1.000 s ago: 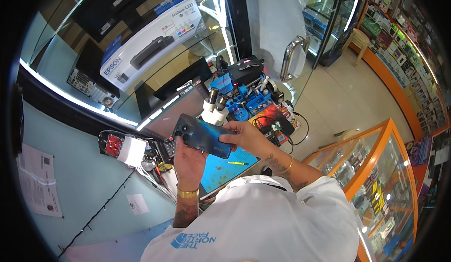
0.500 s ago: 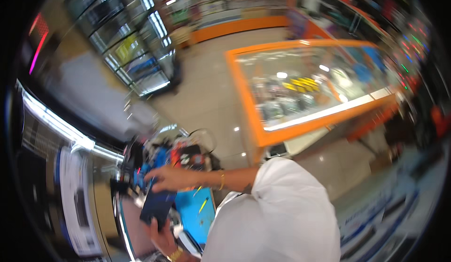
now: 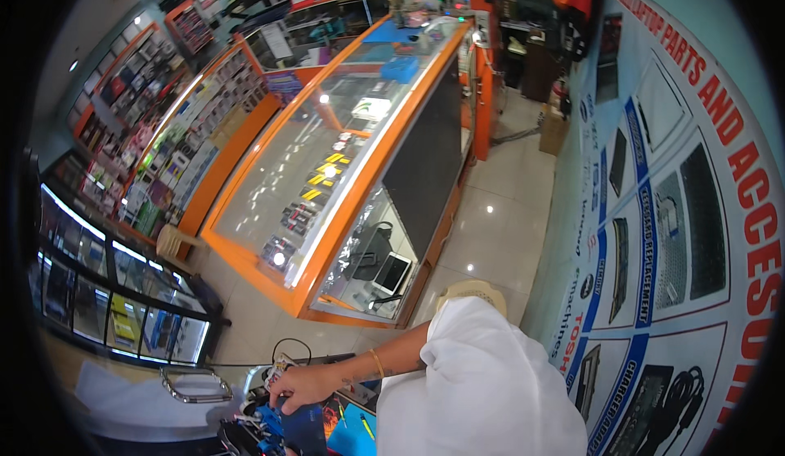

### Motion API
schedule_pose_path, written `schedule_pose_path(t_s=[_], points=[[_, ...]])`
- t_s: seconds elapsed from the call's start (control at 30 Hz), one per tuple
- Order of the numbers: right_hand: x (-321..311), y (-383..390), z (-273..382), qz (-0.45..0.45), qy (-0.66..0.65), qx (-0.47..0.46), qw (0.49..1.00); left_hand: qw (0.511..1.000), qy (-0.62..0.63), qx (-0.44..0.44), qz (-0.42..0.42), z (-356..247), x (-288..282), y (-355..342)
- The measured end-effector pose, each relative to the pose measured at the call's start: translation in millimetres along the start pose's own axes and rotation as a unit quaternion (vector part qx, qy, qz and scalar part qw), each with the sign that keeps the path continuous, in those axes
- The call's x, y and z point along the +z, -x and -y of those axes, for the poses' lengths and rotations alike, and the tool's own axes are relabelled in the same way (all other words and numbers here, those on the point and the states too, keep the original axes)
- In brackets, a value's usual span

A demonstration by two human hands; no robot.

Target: The person applies adhesive from a tube onto the edges of a phone back cover and then presses the cover onto the back of the phone body.

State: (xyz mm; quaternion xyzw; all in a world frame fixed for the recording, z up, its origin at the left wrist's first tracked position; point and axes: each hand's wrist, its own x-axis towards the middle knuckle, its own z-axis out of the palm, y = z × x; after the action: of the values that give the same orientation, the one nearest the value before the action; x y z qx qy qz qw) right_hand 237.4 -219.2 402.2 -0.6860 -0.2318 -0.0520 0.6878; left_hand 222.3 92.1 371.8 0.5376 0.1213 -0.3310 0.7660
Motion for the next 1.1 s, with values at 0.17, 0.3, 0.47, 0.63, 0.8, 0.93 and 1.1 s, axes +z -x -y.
schedule_pose_path(t_s=[0.17, 0.3, 0.47, 0.63, 0.8, 0.93, 1.1], points=[[-6.2, 35.5, -1.6, -0.038, -0.002, 0.08, 0.996, 0.935, -0.328, 0.114, -0.076, -0.2, 68.3, 3.3], [-11.8, 54.3, -0.6, -0.061, -0.07, 0.13, 0.987, 0.721, -0.62, 0.31, 0.001, 1.2, 64.8, -6.9], [-12.9, 58.5, -2.2, -0.057, -0.077, 0.199, 0.975, 0.765, -0.564, 0.31, 0.009, 12.5, 67.3, -2.3], [12.3, 27.2, -25.2, -0.069, 0.046, 0.164, 0.983, 0.819, -0.497, 0.283, -0.05, 30.4, 54.5, -2.9], [33.7, -8.2, -15.0, 0.019, 0.024, 0.2, 0.979, 0.973, -0.219, 0.061, -0.033, 20.0, 85.7, 8.4], [88.9, -46.6, -41.4, 0.099, -0.07, 0.172, 0.978, 0.986, -0.01, 0.129, -0.104, 51.4, 60.3, 5.9], [97.8, -158.8, -127.1, 0.084, -0.122, 0.291, 0.945, 0.901, 0.304, 0.203, -0.235, 58.8, 18.0, 32.9]])
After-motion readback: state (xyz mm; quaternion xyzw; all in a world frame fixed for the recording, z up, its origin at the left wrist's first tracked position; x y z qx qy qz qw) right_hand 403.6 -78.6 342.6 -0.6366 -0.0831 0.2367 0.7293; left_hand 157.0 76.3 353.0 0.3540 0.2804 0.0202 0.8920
